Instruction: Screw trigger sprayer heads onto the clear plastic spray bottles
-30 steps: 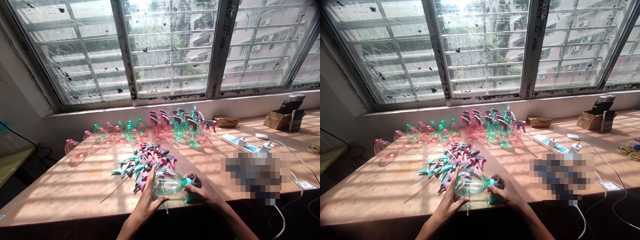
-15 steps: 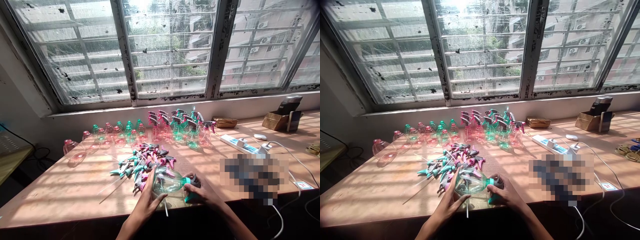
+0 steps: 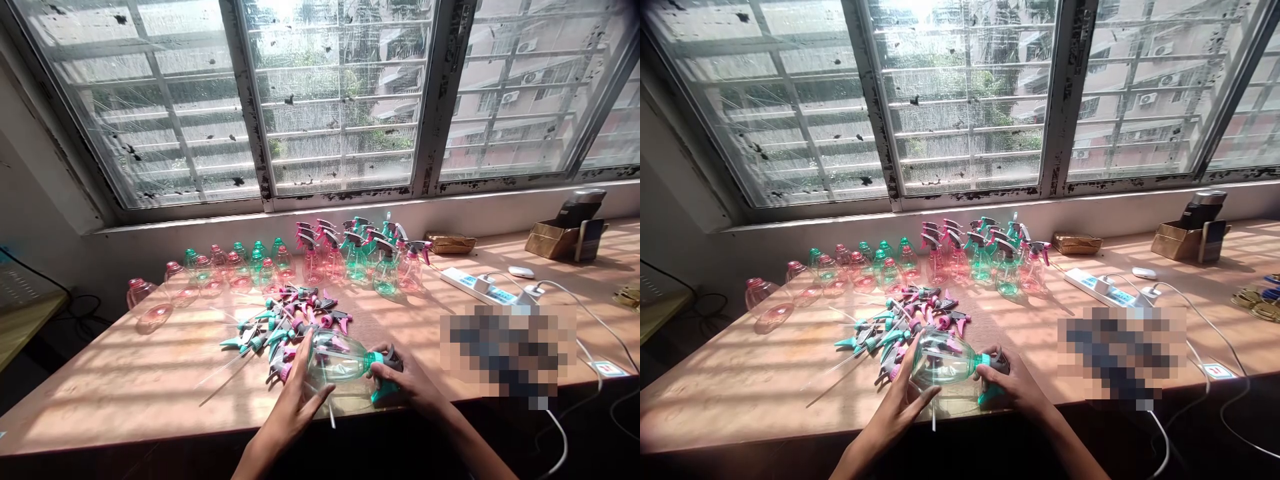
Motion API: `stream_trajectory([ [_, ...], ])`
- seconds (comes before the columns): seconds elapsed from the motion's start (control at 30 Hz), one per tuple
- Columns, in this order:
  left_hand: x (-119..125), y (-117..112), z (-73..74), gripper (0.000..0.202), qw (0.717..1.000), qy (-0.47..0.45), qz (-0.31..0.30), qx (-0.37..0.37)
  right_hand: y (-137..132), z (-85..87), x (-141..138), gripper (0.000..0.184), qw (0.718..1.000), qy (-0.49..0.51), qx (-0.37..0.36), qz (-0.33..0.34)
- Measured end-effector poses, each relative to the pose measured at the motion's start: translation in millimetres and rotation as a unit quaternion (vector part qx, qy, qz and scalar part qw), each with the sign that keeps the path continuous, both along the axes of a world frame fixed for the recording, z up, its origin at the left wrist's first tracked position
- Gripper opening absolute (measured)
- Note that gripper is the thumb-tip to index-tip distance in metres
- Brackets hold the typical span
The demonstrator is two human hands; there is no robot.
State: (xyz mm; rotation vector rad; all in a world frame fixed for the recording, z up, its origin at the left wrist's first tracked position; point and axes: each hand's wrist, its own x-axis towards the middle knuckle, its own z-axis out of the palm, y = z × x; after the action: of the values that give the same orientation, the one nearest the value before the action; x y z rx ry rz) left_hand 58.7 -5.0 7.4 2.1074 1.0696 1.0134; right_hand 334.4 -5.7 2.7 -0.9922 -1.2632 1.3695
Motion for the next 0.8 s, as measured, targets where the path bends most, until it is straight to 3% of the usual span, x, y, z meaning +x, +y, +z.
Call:
stream_trajectory([
  [0.2,0,-1,-1.7,0.091,0.999,-0.018,0.007,-0.032,2,-3.7,0,0.048,1.0,0.011,-0.003,0.006],
  [0.4,0,3,-1.5,0.085,0.999,-0.021,0.015,-0.022,-1,4.4,0,0.046,1.0,0.002,0.01,0.019],
  [0.57,1,1,1.5,0.08,0.998,-0.047,0.018,-0.022,1,-3.4,0,0.045,1.0,0.002,0.015,0.003],
  [0.73,-1,1,-3.3,0.094,0.998,-0.036,0.014,-0.04,2,-4.4,-1,0.043,1.0,0.018,0.01,0.021],
  [0.8,-2,2,-5.0,0.091,0.999,-0.034,0.014,-0.04,1,-1.3,-2,0.044,1.0,0.018,0.009,0.021],
])
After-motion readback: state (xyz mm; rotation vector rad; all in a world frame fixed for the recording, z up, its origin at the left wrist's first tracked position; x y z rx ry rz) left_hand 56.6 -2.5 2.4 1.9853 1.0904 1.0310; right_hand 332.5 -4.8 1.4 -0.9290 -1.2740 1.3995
